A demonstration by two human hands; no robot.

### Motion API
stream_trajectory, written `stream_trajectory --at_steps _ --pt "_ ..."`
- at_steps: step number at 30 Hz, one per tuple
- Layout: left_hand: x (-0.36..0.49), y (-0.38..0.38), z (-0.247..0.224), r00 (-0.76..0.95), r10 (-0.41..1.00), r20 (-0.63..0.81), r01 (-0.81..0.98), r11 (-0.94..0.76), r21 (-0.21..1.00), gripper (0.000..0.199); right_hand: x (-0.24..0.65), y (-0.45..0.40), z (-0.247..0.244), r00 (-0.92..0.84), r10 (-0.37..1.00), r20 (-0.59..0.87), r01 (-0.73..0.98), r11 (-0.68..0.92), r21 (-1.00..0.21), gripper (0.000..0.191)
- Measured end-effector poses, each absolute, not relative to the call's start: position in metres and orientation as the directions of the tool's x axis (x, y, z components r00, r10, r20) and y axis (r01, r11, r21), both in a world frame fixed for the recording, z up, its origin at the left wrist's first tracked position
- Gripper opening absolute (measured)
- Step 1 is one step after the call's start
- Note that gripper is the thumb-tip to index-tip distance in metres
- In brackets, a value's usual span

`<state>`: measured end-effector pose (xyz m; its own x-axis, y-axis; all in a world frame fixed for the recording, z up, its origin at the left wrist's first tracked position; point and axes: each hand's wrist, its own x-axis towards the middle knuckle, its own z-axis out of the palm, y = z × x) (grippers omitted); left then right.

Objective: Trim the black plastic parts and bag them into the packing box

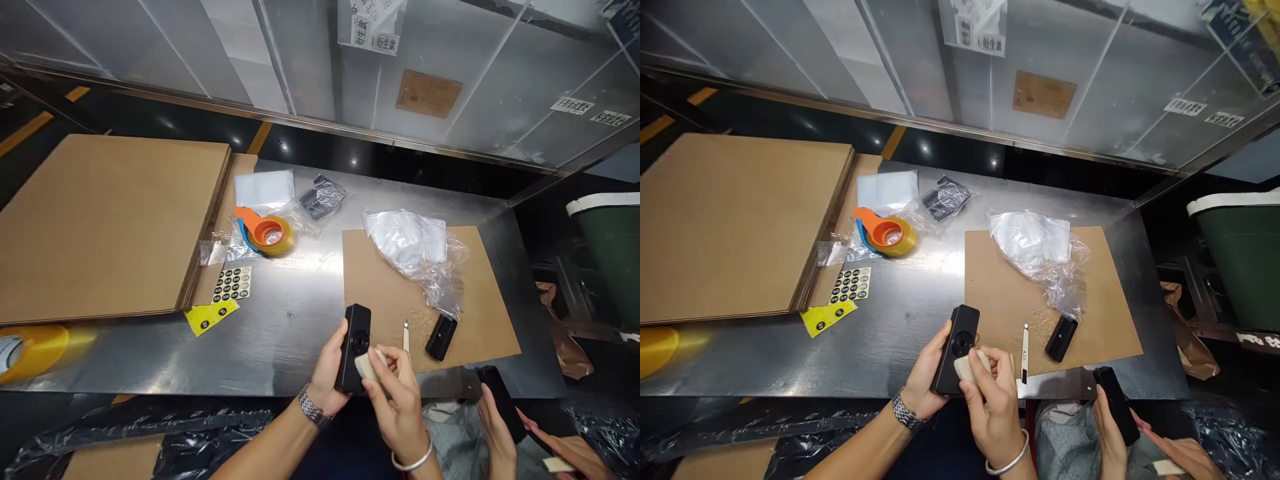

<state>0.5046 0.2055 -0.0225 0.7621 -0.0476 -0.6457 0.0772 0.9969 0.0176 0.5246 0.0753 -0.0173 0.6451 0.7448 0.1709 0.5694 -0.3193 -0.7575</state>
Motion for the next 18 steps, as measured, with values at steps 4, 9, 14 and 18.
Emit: stream_trajectory --at_steps 4,9,14,18 --pt "0.503 0.207 -0.024 0.785 -0.069 -0.616 0.068 0.997 -0.025 0.036 0.523 0.074 -0.017 0.588 0.797 0.14 0.548 -0.265 -0.793 0.048" --pt "0.509 0.209 -0.032 0.676 -0.138 -0.724 0.036 0.987 -0.155 0.038 0.518 0.075 -0.022 0.646 0.739 0.19 0.558 -0.287 -0.779 0.049" --pt "0.515 0.207 -0.036 0.561 -0.181 -0.808 0.0 0.976 -0.219 0.035 0.514 0.077 -0.03 0.609 0.698 0.377 0.725 -0.297 -0.621 0.055" --pt "0.513 0.205 -0.039 0.536 -0.096 -0.839 -0.061 0.986 -0.153 0.027 0.516 0.07 -0.038 0.591 0.684 0.427 0.78 -0.35 -0.519 0.054"
